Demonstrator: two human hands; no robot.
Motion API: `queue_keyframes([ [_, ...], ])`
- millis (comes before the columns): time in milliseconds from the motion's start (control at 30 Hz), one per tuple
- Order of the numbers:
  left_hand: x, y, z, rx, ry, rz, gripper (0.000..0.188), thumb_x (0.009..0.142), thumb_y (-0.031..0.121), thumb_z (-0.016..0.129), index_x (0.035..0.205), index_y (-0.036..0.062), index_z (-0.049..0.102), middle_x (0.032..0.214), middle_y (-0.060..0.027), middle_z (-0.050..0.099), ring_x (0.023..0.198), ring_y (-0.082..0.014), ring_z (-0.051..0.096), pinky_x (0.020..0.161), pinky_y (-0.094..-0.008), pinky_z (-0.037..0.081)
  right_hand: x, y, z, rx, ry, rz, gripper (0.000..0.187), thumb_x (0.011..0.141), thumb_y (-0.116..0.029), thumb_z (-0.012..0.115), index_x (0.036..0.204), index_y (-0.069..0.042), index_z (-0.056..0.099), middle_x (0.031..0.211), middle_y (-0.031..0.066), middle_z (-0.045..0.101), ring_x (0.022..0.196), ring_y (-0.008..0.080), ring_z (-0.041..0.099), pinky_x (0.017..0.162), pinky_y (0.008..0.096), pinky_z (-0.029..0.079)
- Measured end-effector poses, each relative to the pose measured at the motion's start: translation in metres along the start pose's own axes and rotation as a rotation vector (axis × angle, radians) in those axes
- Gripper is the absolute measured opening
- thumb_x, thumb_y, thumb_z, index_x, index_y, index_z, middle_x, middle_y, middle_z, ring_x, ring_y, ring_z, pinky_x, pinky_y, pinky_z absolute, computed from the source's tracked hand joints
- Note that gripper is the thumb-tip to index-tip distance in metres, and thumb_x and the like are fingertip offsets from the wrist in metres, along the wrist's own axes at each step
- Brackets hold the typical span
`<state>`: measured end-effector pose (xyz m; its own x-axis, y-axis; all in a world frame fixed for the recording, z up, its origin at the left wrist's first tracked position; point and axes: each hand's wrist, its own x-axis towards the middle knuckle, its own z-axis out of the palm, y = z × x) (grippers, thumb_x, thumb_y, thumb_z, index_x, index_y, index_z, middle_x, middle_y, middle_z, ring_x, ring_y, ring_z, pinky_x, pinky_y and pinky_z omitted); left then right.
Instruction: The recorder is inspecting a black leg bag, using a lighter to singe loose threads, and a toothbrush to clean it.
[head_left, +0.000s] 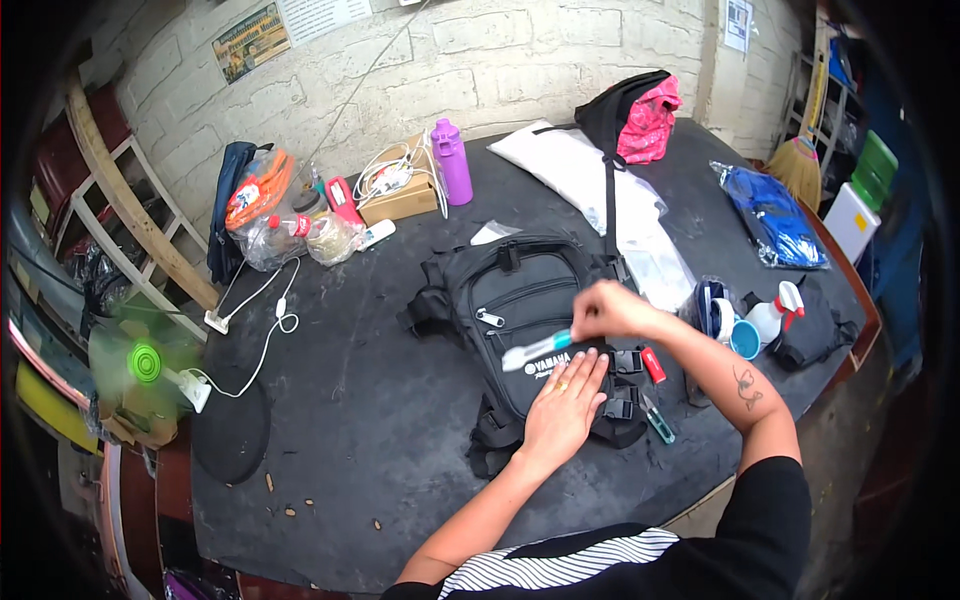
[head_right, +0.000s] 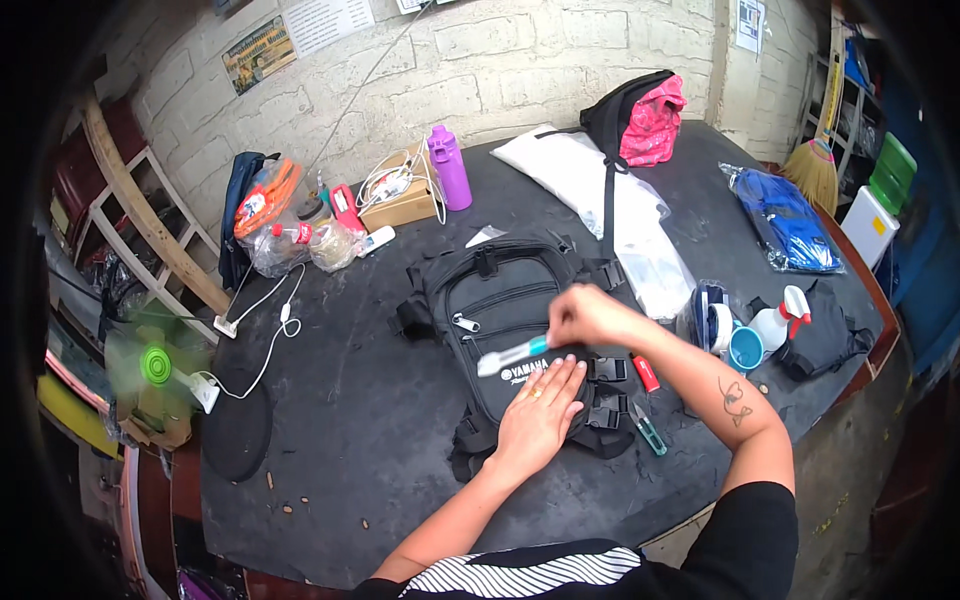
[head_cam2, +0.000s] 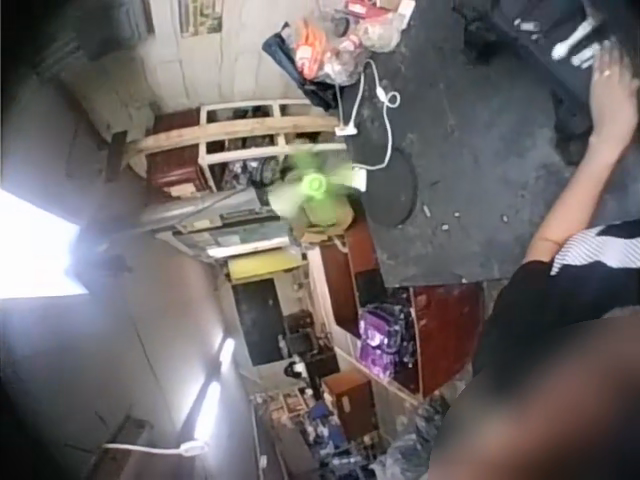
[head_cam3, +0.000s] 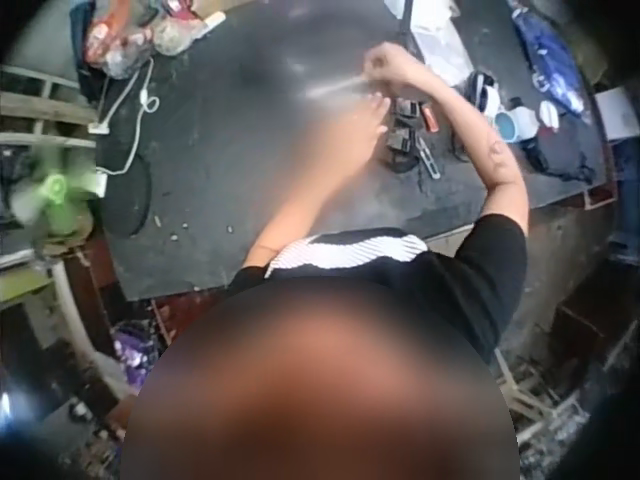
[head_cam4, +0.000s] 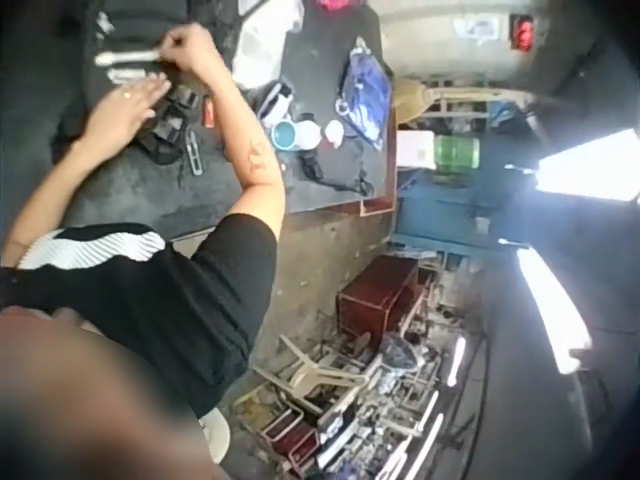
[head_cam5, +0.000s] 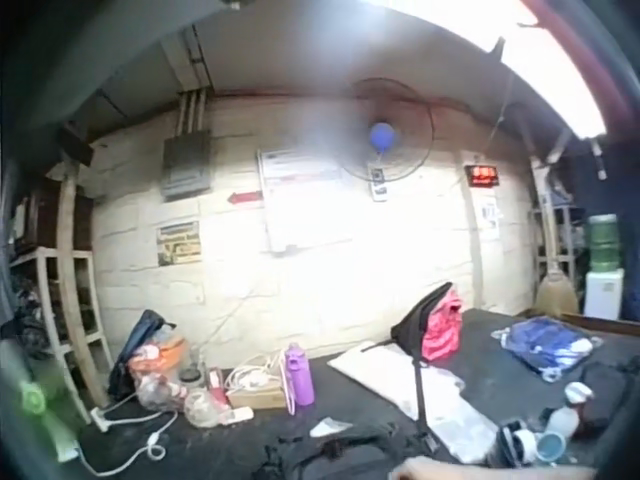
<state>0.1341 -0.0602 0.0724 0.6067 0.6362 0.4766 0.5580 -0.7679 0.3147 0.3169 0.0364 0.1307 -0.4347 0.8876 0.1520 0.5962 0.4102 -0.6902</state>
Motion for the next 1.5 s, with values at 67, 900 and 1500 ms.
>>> queue_keyframes([
  [67, 0.002, 0.001, 0.002, -0.003, 0.003, 0.007, 0.048, 0.094, 0.026, 0.049, 0.138, 0.0062, 0.041, 0.137, -0.0126, 0.047, 0.127, -0.0255, 0.045, 0.108, -0.0386, 0.033, 0.013, 0.010, -0.012, -0.133, 0.321, 0.134, 0.015, 0.073, -0.011, 0.074, 0.070, 0.000, 0.063, 0.059, 0.0062, 0.060, 0.057, 0.0098, 0.056, 0.053, 0.0286, 0.046],
  [900, -0.003, -0.010, -0.038, -0.622, 0.089, -0.100, 0.037, 0.090, 0.010, 0.055, 0.126, 0.0039, 0.054, 0.137, -0.0147, 0.048, 0.121, -0.0249, 0.052, 0.102, -0.0370, 0.039, -0.073, 0.061, 0.014, 0.192, 0.599, 0.291, 0.019, 0.082, -0.017, 0.065, 0.081, 0.002, 0.060, 0.066, 0.0130, 0.061, 0.062, 0.0174, 0.059, 0.061, 0.0340, 0.047],
  [1500, -0.009, -0.089, -0.043, -0.452, 0.397, -0.598, 0.031, 0.087, 0.026, 0.066, 0.077, 0.0008, 0.050, 0.077, -0.0017, 0.045, 0.066, -0.0079, 0.040, 0.060, -0.0248, 0.036, -0.049, -0.004, 0.028, 0.293, 0.407, 0.343, 0.045, 0.079, -0.036, 0.069, 0.097, 0.002, 0.054, 0.078, 0.0092, 0.057, 0.074, 0.0146, 0.054, 0.069, 0.0284, 0.045],
])
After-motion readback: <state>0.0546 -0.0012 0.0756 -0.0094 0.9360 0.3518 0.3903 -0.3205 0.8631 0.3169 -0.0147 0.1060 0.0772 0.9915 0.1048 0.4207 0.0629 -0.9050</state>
